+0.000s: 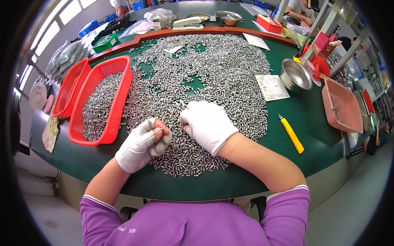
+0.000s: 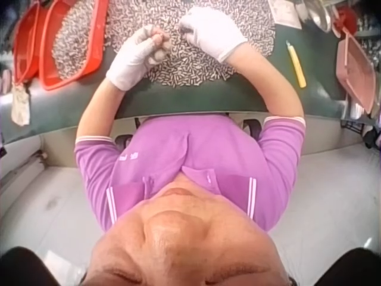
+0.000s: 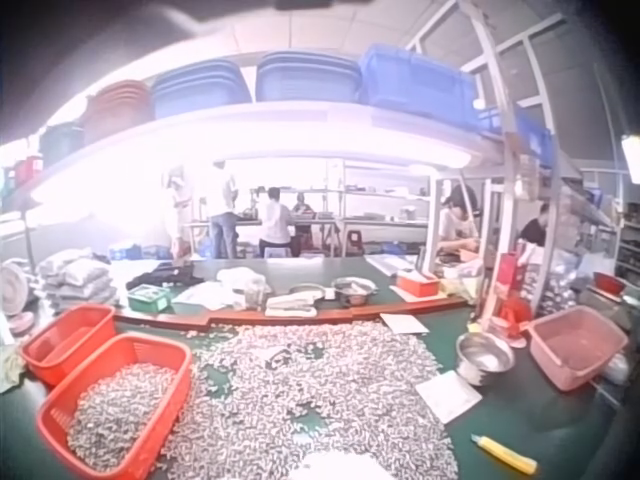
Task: Manually inspecting and sorting small metal industrial components into bins at a workbench.
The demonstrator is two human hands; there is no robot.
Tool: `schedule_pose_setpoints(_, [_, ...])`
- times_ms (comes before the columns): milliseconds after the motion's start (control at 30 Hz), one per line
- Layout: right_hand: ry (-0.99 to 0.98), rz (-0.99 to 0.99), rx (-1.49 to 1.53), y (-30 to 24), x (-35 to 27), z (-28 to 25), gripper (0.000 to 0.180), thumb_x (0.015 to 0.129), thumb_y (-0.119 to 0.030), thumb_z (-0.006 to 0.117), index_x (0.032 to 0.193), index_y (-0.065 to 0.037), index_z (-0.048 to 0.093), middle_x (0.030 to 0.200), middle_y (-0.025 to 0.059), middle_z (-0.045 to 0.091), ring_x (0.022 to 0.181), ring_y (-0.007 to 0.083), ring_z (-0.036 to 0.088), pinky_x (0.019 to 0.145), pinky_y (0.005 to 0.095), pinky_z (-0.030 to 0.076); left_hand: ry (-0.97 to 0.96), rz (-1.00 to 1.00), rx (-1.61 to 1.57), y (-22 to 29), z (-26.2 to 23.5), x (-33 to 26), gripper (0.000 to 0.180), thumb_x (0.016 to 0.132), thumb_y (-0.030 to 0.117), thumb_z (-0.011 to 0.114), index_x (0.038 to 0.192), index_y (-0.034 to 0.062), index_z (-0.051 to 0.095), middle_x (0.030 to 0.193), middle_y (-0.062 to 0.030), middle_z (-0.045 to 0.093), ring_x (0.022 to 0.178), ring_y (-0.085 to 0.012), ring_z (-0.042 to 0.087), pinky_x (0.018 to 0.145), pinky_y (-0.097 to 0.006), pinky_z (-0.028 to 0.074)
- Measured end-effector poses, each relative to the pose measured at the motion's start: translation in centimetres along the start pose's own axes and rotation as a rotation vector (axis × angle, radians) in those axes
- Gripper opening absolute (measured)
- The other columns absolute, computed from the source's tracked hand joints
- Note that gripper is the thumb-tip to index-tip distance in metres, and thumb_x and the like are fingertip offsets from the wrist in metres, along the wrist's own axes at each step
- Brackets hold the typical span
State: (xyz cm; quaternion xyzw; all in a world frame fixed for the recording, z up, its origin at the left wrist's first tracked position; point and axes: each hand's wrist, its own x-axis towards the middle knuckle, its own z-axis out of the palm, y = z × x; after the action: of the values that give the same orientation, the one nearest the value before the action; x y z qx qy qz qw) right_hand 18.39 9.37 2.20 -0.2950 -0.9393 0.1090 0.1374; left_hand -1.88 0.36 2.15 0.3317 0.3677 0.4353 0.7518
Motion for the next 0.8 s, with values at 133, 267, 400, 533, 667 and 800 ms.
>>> schedule_pose_setpoints(133, [-0.023,0.033,-0.079,-0.3,0.2,0.6,0.010,0.081,-0.017,0.066,0.088,-0.010,0.064,0.085,0.0086,0.060,0.084,0.0297,0.062,0.074,0.0403,0.051,0.017,0.023,-0.023,0.0,-0.1,-0.1,0.021,0.095,0.027,0.063,0.104,0.0096,0.056,0.089,-0.0009,0.059,0.068,-0.0060,0.048,0.061,-0.019,0.038])
schedule_pose_setpoints(267, [0.036,-0.001,0.012,0.0,0.3,0.4,0.010,0.081,-0.012,0.065,0.091,-0.009,0.066,0.084,0.0105,0.063,0.081,0.0299,0.063,0.073,0.0395,0.052,-0.039,0.006,-0.052,0.0,-0.4,0.0,0.022,0.095,0.025,0.062,0.108,0.0090,0.054,0.094,-0.0002,0.061,0.073,-0.0056,0.053,0.067,-0.019,0.044])
schedule_pose_setpoints(400, [0.205,-0.012,0.284,-0.8,0.3,-1.3,0.028,0.081,-0.005,0.068,0.109,-0.007,0.067,0.094,0.0126,0.068,0.085,0.0256,0.068,0.075,0.0327,0.054,-0.017,-0.013,-0.066,-0.1,-0.2,0.0,0.024,0.094,0.022,0.062,0.111,0.0083,0.052,0.097,-0.0011,0.060,0.075,-0.0058,0.053,0.068,-0.019,0.044])
schedule_pose_setpoints(533, [0.179,0.099,0.440,-1.3,0.5,-2.0,0.030,0.082,-0.001,0.068,0.111,-0.004,0.066,0.090,0.0094,0.067,0.080,0.0172,0.067,0.072,0.0279,0.054,-0.037,-0.040,-0.104,-0.3,-0.6,0.1,0.023,0.094,0.019,0.061,0.112,0.0082,0.051,0.098,-0.0016,0.059,0.076,-0.0057,0.051,0.068,-0.019,0.043])
schedule_pose_setpoints(667, [0.215,0.047,0.712,-1.8,0.3,-1.8,0.032,0.083,-0.002,0.068,0.115,-0.003,0.064,0.089,0.0105,0.069,0.078,0.0170,0.068,0.070,0.0286,0.054,-0.062,-0.060,-0.138,-0.3,-0.4,0.1,0.020,0.093,0.016,0.060,0.110,0.0083,0.051,0.097,-0.0015,0.058,0.075,-0.0055,0.049,0.066,-0.018,0.041])
schedule_pose_setpoints(800, [0.336,-0.149,0.504,-1.3,0.6,-1.0,0.037,0.081,0.004,0.067,0.116,-0.004,0.065,0.089,0.0117,0.068,0.079,0.0176,0.068,0.071,0.0285,0.055,-0.045,-0.067,-0.116,-0.2,-0.2,0.0,0.020,0.093,0.017,0.061,0.109,0.0087,0.051,0.095,-0.0006,0.057,0.073,-0.0052,0.048,0.064,-0.018,0.039])
